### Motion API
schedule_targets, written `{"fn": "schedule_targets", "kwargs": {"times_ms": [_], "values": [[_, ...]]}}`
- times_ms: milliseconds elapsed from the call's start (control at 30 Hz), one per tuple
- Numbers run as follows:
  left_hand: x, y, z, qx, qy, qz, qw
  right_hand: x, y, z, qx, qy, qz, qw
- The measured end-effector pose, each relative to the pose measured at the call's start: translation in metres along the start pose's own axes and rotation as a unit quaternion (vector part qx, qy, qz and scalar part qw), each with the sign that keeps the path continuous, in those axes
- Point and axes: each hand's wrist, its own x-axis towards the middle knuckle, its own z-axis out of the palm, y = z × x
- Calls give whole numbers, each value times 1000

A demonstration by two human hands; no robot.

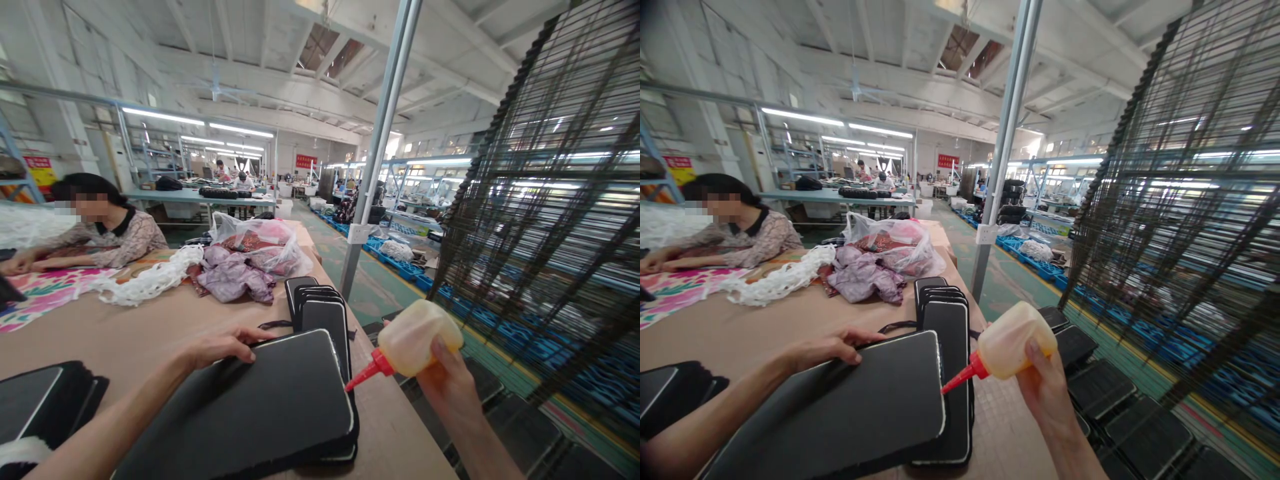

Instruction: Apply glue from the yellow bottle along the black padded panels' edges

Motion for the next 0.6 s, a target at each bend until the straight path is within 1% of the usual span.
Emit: {"fn": "schedule_targets", "kwargs": {"times_ms": [200,433,600], "values": [[-3,1,4,-30,9,-1,1000,-3,-3,2,-12,-16,1,1000],[-3,-11,2,-66,18,0,998,-6,-3,4,-35,9,1,999],[-3,-17,-1,-96,-14,14,995,-7,0,-1,-35,19,-9,999]]}}
